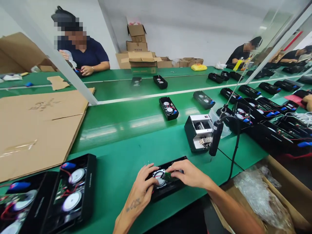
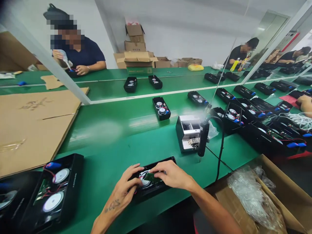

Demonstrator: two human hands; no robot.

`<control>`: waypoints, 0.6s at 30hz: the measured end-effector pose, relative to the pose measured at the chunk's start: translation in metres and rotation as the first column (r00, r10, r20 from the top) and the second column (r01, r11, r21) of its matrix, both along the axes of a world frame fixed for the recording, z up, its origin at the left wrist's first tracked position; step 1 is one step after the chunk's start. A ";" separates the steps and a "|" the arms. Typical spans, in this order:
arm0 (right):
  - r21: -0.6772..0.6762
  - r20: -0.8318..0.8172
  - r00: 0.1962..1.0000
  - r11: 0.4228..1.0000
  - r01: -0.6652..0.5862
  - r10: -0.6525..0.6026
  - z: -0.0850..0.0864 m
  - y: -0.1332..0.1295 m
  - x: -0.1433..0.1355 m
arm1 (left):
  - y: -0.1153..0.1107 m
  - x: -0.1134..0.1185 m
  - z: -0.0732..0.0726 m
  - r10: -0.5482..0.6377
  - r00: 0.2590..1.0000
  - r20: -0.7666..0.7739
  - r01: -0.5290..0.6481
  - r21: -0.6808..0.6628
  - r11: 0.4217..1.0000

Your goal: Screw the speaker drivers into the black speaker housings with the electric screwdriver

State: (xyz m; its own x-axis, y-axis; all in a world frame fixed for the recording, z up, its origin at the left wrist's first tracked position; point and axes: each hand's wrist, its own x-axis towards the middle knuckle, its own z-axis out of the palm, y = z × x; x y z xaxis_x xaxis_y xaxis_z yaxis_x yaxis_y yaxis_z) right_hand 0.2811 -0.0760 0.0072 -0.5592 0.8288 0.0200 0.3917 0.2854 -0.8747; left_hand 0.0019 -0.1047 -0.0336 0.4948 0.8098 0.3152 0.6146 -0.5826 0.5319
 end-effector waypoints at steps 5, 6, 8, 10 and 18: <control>0.301 0.365 0.928 0.934 -0.191 0.072 -0.007 -0.024 0.000 | -0.015 -0.001 0.005 -0.037 0.989 -0.142 0.046 0.060 0.997; 0.327 0.416 0.906 0.915 -0.236 0.085 -0.007 -0.028 -0.003 | -0.018 -0.001 0.002 -0.041 0.986 -0.160 0.055 0.081 0.995; 0.363 0.484 0.870 0.883 -0.298 0.095 -0.006 -0.034 -0.011 | -0.022 0.002 -0.006 -0.023 0.982 -0.187 0.046 0.120 0.992; 0.404 0.524 0.848 0.853 -0.330 0.080 -0.005 -0.039 -0.019 | -0.024 0.005 -0.016 0.006 0.978 -0.210 0.025 0.144 0.989; 0.455 0.552 0.830 0.803 -0.384 0.084 -0.012 -0.044 -0.031 | -0.029 0.007 -0.033 0.019 0.973 -0.229 0.020 0.167 0.986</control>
State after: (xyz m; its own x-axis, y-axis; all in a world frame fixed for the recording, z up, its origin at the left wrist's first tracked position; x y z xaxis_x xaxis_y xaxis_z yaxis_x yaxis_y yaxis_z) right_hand 0.2498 -0.1200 -0.0050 -0.7902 0.6072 0.0828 0.5698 0.7778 -0.2653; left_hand 0.0091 -0.1342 -0.0668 0.5700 0.7549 0.3244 0.7081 -0.6516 0.2720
